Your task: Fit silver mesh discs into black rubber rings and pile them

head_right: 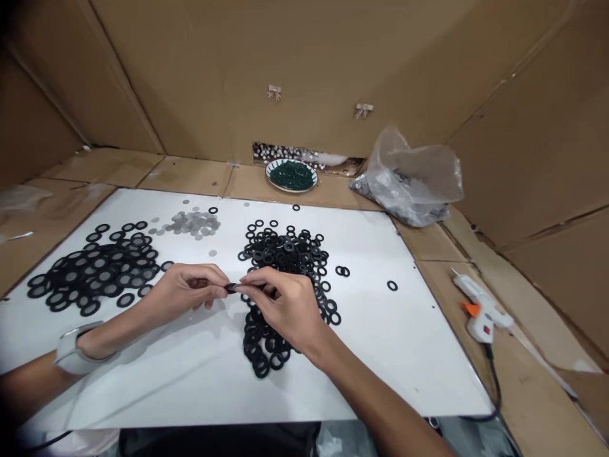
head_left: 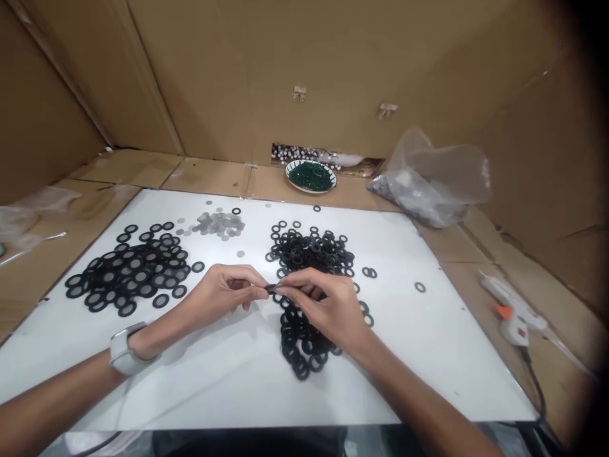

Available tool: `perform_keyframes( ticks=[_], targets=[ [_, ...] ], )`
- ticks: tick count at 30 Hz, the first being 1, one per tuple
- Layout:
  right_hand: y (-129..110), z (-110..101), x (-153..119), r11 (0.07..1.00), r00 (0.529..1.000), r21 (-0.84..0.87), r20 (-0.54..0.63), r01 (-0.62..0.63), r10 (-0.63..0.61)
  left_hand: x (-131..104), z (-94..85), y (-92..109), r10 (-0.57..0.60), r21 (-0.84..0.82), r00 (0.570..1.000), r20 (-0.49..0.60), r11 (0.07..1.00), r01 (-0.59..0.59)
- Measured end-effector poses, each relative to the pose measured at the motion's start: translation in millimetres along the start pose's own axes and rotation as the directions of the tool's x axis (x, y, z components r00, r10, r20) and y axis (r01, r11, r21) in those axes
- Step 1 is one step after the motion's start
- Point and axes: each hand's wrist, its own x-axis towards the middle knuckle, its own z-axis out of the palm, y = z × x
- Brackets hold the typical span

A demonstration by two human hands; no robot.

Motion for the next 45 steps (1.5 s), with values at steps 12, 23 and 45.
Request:
perform_keyframes(
  ticks=[12, 23, 45],
  targets=[
    [3.7, 3.8, 0.5, 0.990, 0.991, -0.052, 0.004, 0.133, -0.132, -1.6, 2.4, 4.8, -0.034, -0.130, 0.999, 0.014, 0.991, 0.036],
    [-3.8, -0.6, 3.4, 0.996, 0.998, 0.086, 0.050, -0.037, 0.033, -5.2, 2.7, 14.5, 0.014, -0.120, 1.000, 0.014, 0.993, -0.012],
    [-2.8, 5.7, 2.8, 0.880, 0.963, 0.394, 0.063, -0.265, 0.262, -5.8, 4.3, 22.6, -0.067, -0.124, 0.998, 0.008, 0.990, 0.067]
  ],
)
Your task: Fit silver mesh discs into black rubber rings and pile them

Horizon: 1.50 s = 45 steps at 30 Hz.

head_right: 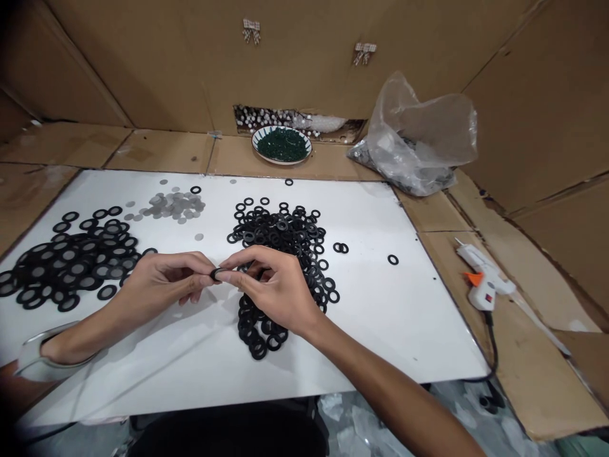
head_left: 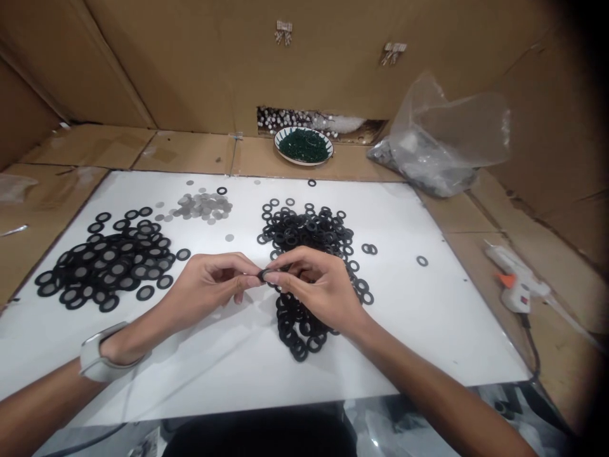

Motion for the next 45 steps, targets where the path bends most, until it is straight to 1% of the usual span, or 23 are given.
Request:
perform_keyframes(
  ticks=[3, 7, 12, 18, 21, 26, 29, 32, 35, 38, 41, 45],
  targets=[
    [1.0, 0.7, 0.2, 0.999, 0.999, 0.038, -0.009, -0.030, 0.031, 0.2, 0.1, 0.3, -0.012, -0.004, 1.000, 0.000, 1.000, 0.012],
    [0.6, 0.9, 1.1, 0.999, 0.999, 0.030, -0.018, -0.031, 0.032, -0.1, 0.1, -1.8, -0.013, -0.009, 1.000, 0.004, 1.000, 0.014],
    [-0.1, -0.2, 2.7, 0.995, 0.999, 0.092, 0.003, -0.050, 0.050, -0.3, 1.0, -3.0, -0.014, -0.032, 1.000, 0.008, 0.999, 0.014],
    [0.1, 0.2, 2.7, 0.992, 0.997, 0.100, 0.000, -0.081, 0.082, -1.6, 2.0, -0.2, 0.026, -0.046, 0.999, 0.019, 0.999, -0.025],
    [-0.6, -0.2, 2.6, 0.994, 0.996, 0.067, 0.002, -0.091, 0.091, -1.9, 1.8, 0.0, 0.038, -0.034, 0.999, 0.017, 0.999, -0.037],
    [-2.8, -3.2, 2.3, 0.997, 0.997, -0.059, 0.057, -0.047, 0.050, -1.8, 1.6, 1.1, 0.047, 0.010, 0.999, 0.016, 0.999, -0.048],
    [-2.2, -2.9, 1.1, 0.991, 0.999, -0.136, 0.035, 0.008, -0.003, -2.8, 2.4, 2.0, 0.080, 0.080, 0.997, -0.007, 0.994, -0.080],
    [0.0, -0.8, -1.0, 0.968, 0.994, -0.226, 0.015, 0.106, -0.105, -4.3, 2.8, 2.0, 0.143, 0.160, 0.989, -0.029, 0.978, -0.137],
    [2.4, 0.7, -2.8, 0.928, 0.974, -0.299, 0.023, 0.222, -0.226, -5.2, 2.5, 0.8, 0.191, 0.202, 0.981, -0.035, 0.963, -0.180],
    [4.7, 1.0, -4.0, 0.879, 0.946, -0.359, 0.039, 0.313, -0.321, -5.4, 2.1, -0.9, 0.211, 0.214, 0.977, -0.037, 0.956, -0.199],
    [7.1, 1.4, -5.1, 0.838, 0.926, -0.409, 0.049, 0.361, -0.375, -4.7, 2.1, -0.9, 0.212, 0.212, 0.976, -0.041, 0.957, -0.199],
    [9.2, 3.4, -7.0, 0.819, 0.918, -0.436, 0.046, 0.373, -0.393, -3.9, 2.8, 2.6, 0.201, 0.205, 0.979, -0.040, 0.960, -0.189]
  ],
)
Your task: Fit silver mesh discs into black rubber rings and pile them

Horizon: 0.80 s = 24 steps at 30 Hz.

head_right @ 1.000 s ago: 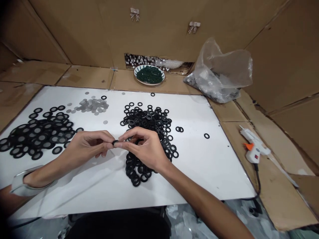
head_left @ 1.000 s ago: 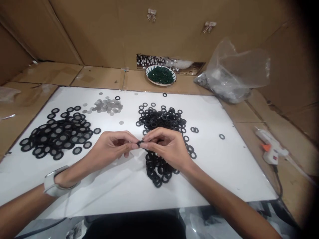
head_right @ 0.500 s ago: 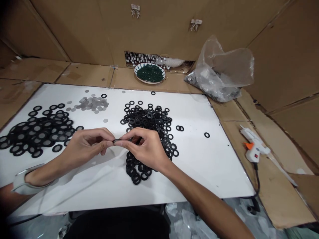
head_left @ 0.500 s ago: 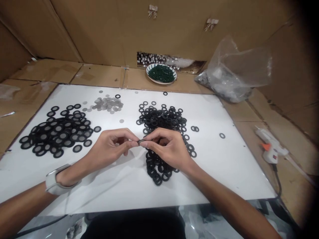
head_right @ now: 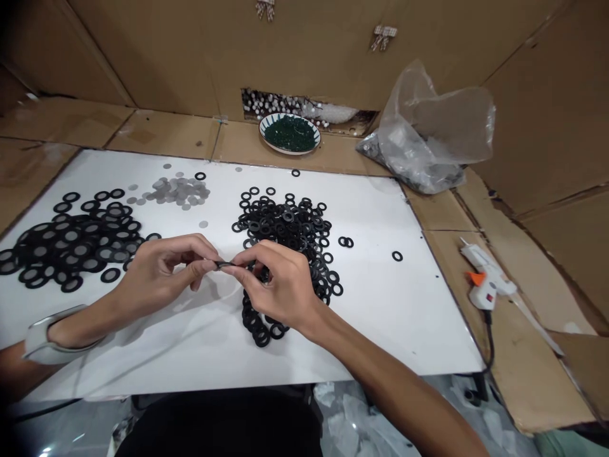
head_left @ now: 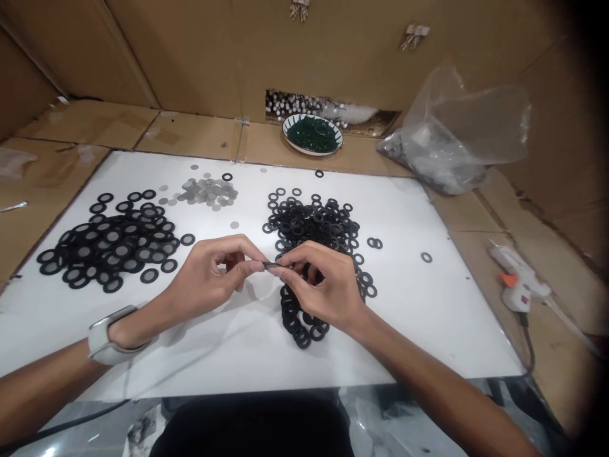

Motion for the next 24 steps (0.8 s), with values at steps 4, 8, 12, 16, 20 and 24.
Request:
perform_keyframes(
  ticks=[4, 8, 12, 16, 20, 24],
  targets=[
    [-1.8, 1.7, -1.4, 1.000, 1.000, 0.016, -0.020, -0.022, 0.022, -0.6, 0.1, 3.8, -0.024, -0.020, 1.000, -0.013, 1.000, 0.024],
    [-4.2, 0.9, -0.6, 1.000, 1.000, 0.026, -0.016, -0.010, 0.011, -1.9, -0.6, 5.4, -0.024, -0.034, 1.000, -0.014, 0.999, 0.024],
    [-4.9, -1.3, 1.6, 1.000, 1.000, 0.007, 0.009, 0.024, -0.024, -1.3, -1.3, 6.3, -0.001, -0.001, 1.000, -0.024, 1.000, 0.001],
    [-3.0, -3.2, 2.1, 0.997, 0.996, -0.041, 0.061, 0.067, -0.064, -0.6, -1.7, 5.0, 0.110, 0.119, 0.994, -0.021, 0.987, -0.107],
    [-3.1, -6.7, -0.1, 0.969, 0.985, -0.212, 0.142, 0.126, -0.097, -1.7, -2.7, -2.2, 0.270, 0.273, 0.962, 0.042, 0.923, -0.271],
    [-8.0, -11.4, -2.9, 0.847, 0.963, -0.484, 0.243, 0.221, -0.112, -4.6, -3.1, -7.6, 0.299, 0.370, 0.938, 0.174, 0.863, -0.344]
  ],
)
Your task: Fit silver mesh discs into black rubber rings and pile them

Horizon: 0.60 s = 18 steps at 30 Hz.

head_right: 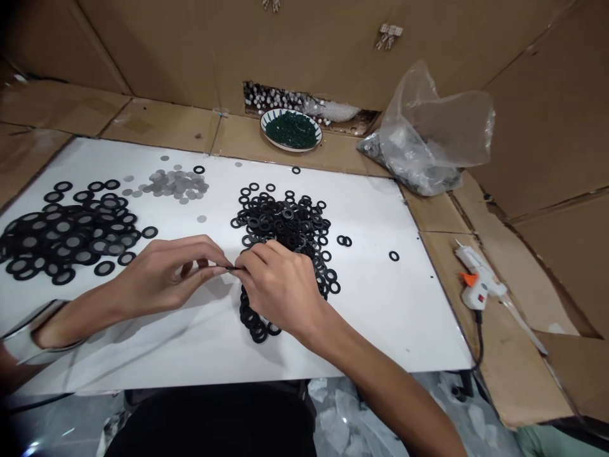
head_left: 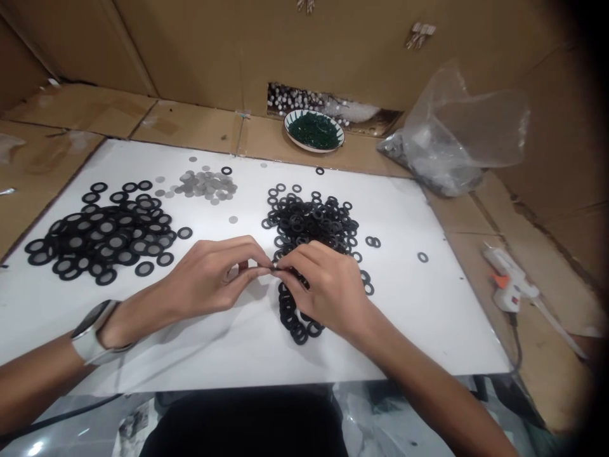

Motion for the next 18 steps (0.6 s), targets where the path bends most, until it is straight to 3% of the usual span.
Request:
perform_keyframes(
  ticks=[5, 9, 11, 13, 15, 18],
  targets=[
    [-5.8, -7.4, 0.8, 0.951, 0.988, -0.268, 0.042, 0.157, -0.151, -1.3, -1.0, 3.6, -0.005, 0.067, 0.998, 0.058, 0.998, 0.001],
    [-6.1, -9.7, 3.4, 0.934, 0.972, -0.287, -0.038, 0.211, -0.231, 4.1, -6.6, 8.9, -0.130, -0.134, 0.990, 0.057, 0.982, 0.136],
    [-4.0, -8.5, 4.2, 0.980, 0.978, -0.132, -0.122, 0.150, -0.166, 7.3, -9.9, 11.5, -0.212, -0.251, 0.976, 0.046, 0.944, 0.217],
    [-2.1, -6.3, 5.0, 0.985, 0.981, 0.163, -0.190, 0.062, -0.030, 9.2, -12.2, 13.3, -0.292, -0.351, 0.956, 0.038, 0.891, 0.287],
    [-2.1, -3.8, 6.2, 0.897, 0.972, 0.441, -0.198, -0.023, 0.123, 9.5, -13.0, 14.1, -0.356, -0.418, 0.933, 0.044, 0.842, 0.341],
    [-5.9, -0.3, 8.7, 0.761, 0.946, 0.639, -0.164, -0.113, 0.278, 9.2, -12.2, 14.4, -0.399, -0.458, 0.916, 0.037, 0.808, 0.370]
  ],
)
